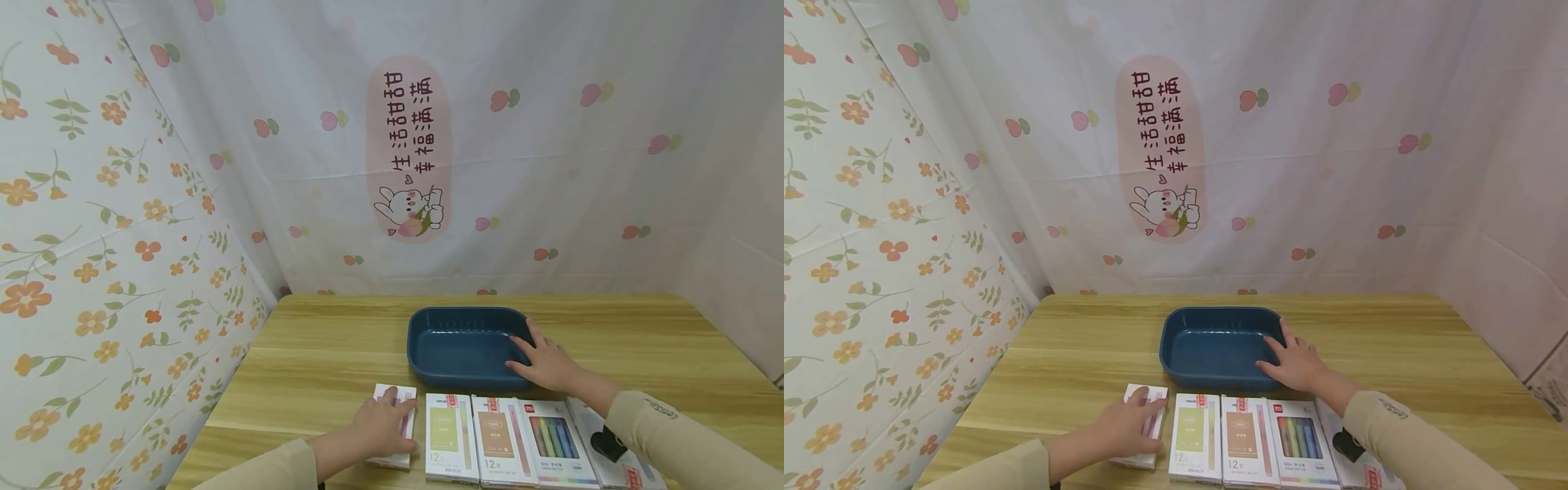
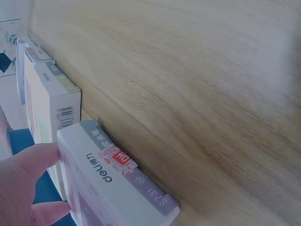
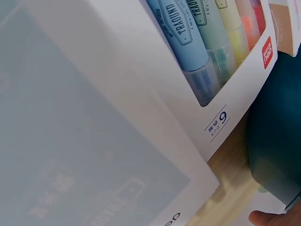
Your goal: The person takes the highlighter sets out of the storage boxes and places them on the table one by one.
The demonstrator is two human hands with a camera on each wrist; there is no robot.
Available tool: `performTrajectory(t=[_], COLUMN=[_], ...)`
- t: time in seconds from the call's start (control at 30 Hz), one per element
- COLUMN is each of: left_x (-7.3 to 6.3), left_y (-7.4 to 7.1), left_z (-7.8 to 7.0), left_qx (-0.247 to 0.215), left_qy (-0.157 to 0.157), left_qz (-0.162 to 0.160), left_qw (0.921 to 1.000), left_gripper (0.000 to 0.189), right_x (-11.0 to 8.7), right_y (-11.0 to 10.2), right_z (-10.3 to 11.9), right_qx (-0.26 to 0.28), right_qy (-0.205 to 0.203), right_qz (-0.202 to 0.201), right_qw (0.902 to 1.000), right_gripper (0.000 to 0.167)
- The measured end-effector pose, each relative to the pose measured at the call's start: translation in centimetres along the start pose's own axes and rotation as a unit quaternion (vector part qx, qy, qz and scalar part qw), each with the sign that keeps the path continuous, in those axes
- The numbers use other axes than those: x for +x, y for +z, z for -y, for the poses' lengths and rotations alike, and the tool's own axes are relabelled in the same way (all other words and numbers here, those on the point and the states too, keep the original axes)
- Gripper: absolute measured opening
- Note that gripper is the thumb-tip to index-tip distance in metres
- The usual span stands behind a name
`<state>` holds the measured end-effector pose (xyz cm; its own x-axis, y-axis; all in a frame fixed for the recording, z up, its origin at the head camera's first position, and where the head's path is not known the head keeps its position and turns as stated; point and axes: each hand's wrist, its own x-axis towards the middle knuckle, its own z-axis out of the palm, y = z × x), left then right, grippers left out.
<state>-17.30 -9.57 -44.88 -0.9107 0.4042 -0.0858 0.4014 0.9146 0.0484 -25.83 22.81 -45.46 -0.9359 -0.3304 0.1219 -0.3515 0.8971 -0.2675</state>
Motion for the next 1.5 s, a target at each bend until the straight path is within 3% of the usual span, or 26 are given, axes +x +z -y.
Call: performTrajectory(t=[0.43,0.8,1.5], left_x=[-0.1,-0.4,-0.2], left_y=[-1.0,-1.0,-1.2], left_z=[-0.4,-0.3,-0.7], left_qx=[-0.036,-0.031,-0.052], left_qy=[-0.017,-0.007,-0.017], left_qz=[0.078,0.069,0.102], left_qw=[0.9962,0.9971,0.9933], left_gripper=[0.074,0.080,0.080], right_x=[0.0,0.0,0.0], right_y=[-0.2,-0.1,0.2], right_z=[0.1,0.0,-0.2], right_qx=[0.000,-0.004,0.000], right_qy=[0.000,0.000,0.001], right_qz=[0.001,-0.002,0.006], right_qw=[1.0000,1.0000,1.0000], right_gripper=[0.063,0.064,0.064])
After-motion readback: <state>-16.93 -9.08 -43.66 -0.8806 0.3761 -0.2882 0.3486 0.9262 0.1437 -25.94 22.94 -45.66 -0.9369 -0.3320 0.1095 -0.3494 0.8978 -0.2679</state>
